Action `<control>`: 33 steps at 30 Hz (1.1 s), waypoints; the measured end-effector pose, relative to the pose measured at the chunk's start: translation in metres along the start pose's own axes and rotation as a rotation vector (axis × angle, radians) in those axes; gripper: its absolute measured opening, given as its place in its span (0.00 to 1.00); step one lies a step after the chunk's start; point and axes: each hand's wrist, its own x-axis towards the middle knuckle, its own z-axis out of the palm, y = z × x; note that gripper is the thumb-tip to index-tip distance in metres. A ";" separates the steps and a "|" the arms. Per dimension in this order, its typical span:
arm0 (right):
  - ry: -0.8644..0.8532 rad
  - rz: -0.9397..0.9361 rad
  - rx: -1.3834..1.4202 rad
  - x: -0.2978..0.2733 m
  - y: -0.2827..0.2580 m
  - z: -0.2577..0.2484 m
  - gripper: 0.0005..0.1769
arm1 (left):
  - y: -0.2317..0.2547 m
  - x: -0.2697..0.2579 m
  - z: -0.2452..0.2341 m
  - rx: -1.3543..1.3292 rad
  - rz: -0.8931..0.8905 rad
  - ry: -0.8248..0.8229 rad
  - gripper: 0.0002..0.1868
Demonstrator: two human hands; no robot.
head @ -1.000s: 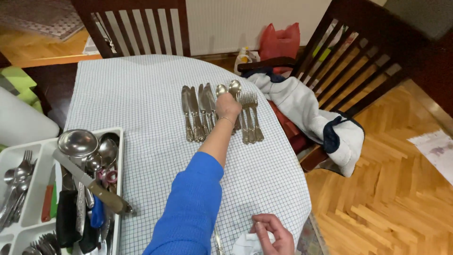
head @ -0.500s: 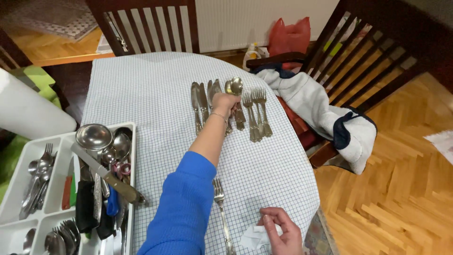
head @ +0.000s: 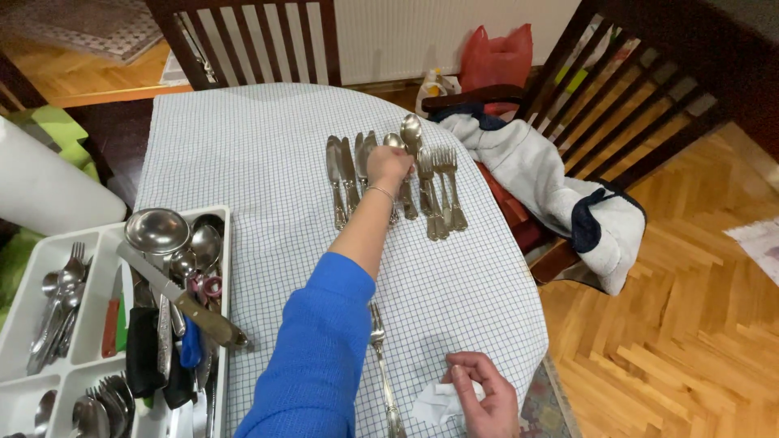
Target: The person wipes silverware with a paper towel on a table. They pick up forks and knives one at a time, wipe each with the towel, and place them in neat rows on the tablecloth. A white cutlery tray with additional utensils sits nearby.
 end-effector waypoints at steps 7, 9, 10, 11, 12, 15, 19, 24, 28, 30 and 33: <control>-0.023 0.017 0.011 -0.001 -0.006 -0.001 0.12 | 0.010 -0.017 -0.031 -0.058 -0.016 0.055 0.05; -0.011 0.017 0.003 -0.002 -0.007 0.000 0.11 | 0.010 -0.030 -0.031 -0.209 -0.087 -0.091 0.08; -0.012 0.017 0.003 -0.002 -0.006 0.000 0.11 | 0.009 -0.031 -0.027 -0.210 -0.087 -0.091 0.08; -0.014 -0.004 0.000 -0.002 -0.005 0.000 0.11 | 0.008 -0.031 -0.023 -0.210 -0.084 -0.077 0.03; -0.016 -0.026 -0.004 -0.002 -0.005 0.000 0.12 | 0.007 -0.032 -0.018 -0.211 -0.081 -0.064 0.08; -0.025 -0.040 -0.025 -0.001 -0.002 -0.001 0.12 | 0.007 -0.037 -0.012 -0.148 -0.126 -0.028 0.12; -0.007 -0.033 -0.024 -0.001 -0.004 0.000 0.11 | 0.003 -0.040 -0.003 0.003 -0.115 0.010 0.06; -0.023 -0.031 -0.043 -0.001 -0.001 -0.001 0.12 | -0.007 -0.029 0.011 0.245 0.095 0.189 0.09; -0.026 -0.036 -0.062 -0.001 -0.003 -0.001 0.12 | 0.000 -0.042 0.009 0.194 0.099 0.081 0.09; -0.019 -0.027 -0.056 -0.001 -0.003 -0.001 0.11 | -0.007 -0.032 0.018 0.380 0.139 0.045 0.19; -0.022 -0.033 -0.038 -0.001 -0.002 -0.001 0.11 | -0.002 -0.040 0.017 0.341 0.098 0.028 0.12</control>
